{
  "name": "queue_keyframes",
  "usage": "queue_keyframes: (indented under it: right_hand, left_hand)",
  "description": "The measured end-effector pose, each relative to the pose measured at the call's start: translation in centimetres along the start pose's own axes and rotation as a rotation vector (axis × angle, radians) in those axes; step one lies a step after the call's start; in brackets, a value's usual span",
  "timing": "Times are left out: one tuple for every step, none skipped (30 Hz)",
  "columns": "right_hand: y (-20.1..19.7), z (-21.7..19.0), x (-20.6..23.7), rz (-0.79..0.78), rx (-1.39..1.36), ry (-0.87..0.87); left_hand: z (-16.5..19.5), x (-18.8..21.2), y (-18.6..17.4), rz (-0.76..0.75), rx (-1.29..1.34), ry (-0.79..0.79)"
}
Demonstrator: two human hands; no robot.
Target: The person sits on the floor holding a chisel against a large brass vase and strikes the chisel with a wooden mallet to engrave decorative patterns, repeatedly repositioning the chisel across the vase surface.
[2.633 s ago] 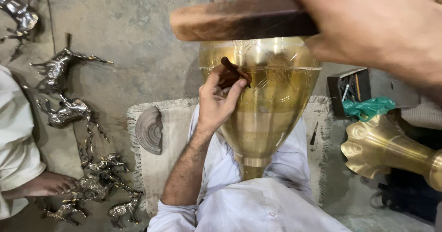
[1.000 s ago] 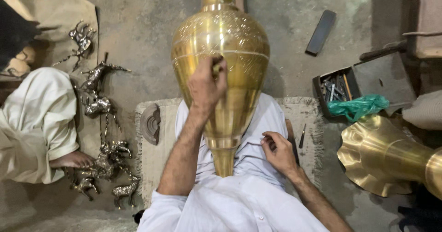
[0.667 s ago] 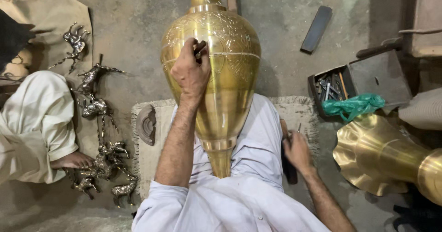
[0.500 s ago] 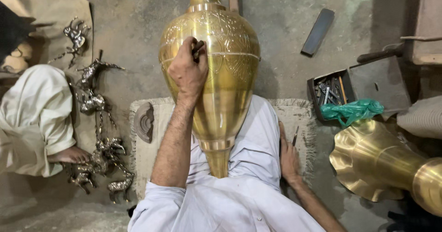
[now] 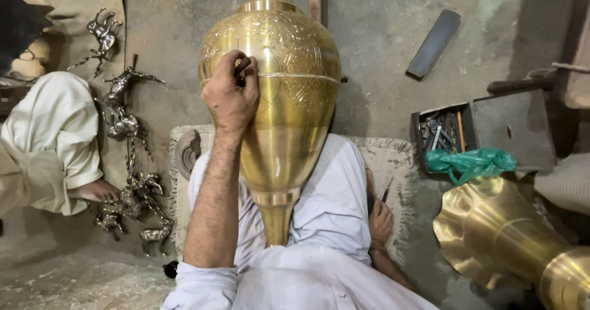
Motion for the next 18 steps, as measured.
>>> queue_keyframes:
  right_hand:
    - [-0.3,0.0,-0.2,0.002,-0.038,-0.006]
    - [-0.7,0.0,-0.4,0.002,-0.076,-0.012]
    - [-1.1,-0.1,-0.6,0.001,-0.113,-0.018]
    - [-1.3,-0.1,-0.8,-0.02,-0.112,-0.018]
    - [-1.6,0.0,-1.0,-0.024,-0.117,-0.014]
    - [-1.7,0.0,-1.2,-0.027,-0.125,-0.01]
    - [-1.8,0.1,-1.2,-0.024,-0.139,-0.012]
    - [-1.7,0.2,-1.3,-0.026,-0.146,-0.009]
    - [-1.6,0.3,-1.3,-0.03,-0.156,-0.011]
    - [-1.4,0.4,-1.4,-0.03,-0.167,-0.008]
    - [-1.3,0.6,-1.3,-0.031,-0.172,-0.002]
    - [-1.2,0.7,-1.3,-0.03,-0.182,-0.001]
    - [-1.3,0.7,-1.4,-0.031,-0.188,0.003]
    - [-1.4,0.6,-1.5,-0.034,-0.195,0.004]
    - [-1.5,0.5,-1.6,-0.034,-0.199,0.004]
    - [-1.5,0.4,-1.6,-0.039,-0.209,0.003]
    - [-1.5,0.2,-1.7,-0.04,-0.213,0.004]
    - [-1.9,-0.1,-2.1,-0.041,-0.217,0.004]
  left_hand:
    - [0.2,-0.2,0.0,-0.003,-0.002,0.016]
    - [0.6,-0.5,0.0,-0.007,-0.004,0.03]
    - [0.8,-0.5,0.0,-0.013,-0.006,0.043]
    - [0.9,-0.6,0.0,-0.004,-0.004,0.048]
    - [0.9,-0.6,0.1,0.003,-0.002,0.054]
    - [0.9,-0.6,0.1,0.01,0.0,0.059]
    - [0.9,-0.6,0.2,0.0,0.013,0.051]
    - [0.9,-0.5,0.2,-0.01,0.022,0.037]
    - [0.8,-0.5,0.3,-0.019,0.033,0.026]
    - [0.8,-0.6,0.4,-0.01,0.021,0.039]
    - [0.8,-0.8,0.5,0.002,0.012,0.057]
    - [0.8,-0.9,0.6,0.012,0.005,0.072]
    - [0.8,-1.0,0.7,-0.001,0.011,0.05]
    - [0.7,-1.2,0.8,-0.013,0.016,0.025]
    - [0.7,-1.2,0.9,-0.023,0.02,-0.003]
    - [0.6,-1.2,1.0,-0.021,0.021,-0.004]
    - [0.6,-1.5,1.1,-0.014,0.022,0.001]
    - [0.6,-1.8,1.2,-0.008,0.022,0.005]
Point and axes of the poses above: each hand's wrist, its own x-axis away from the middle knuckle, its own y-axis out of the palm, z = x × y, the point moved 1 cm from there along -x, towards the middle knuckle, and after that the axes turned 14 degrees about -y, right-handed, at the moved point
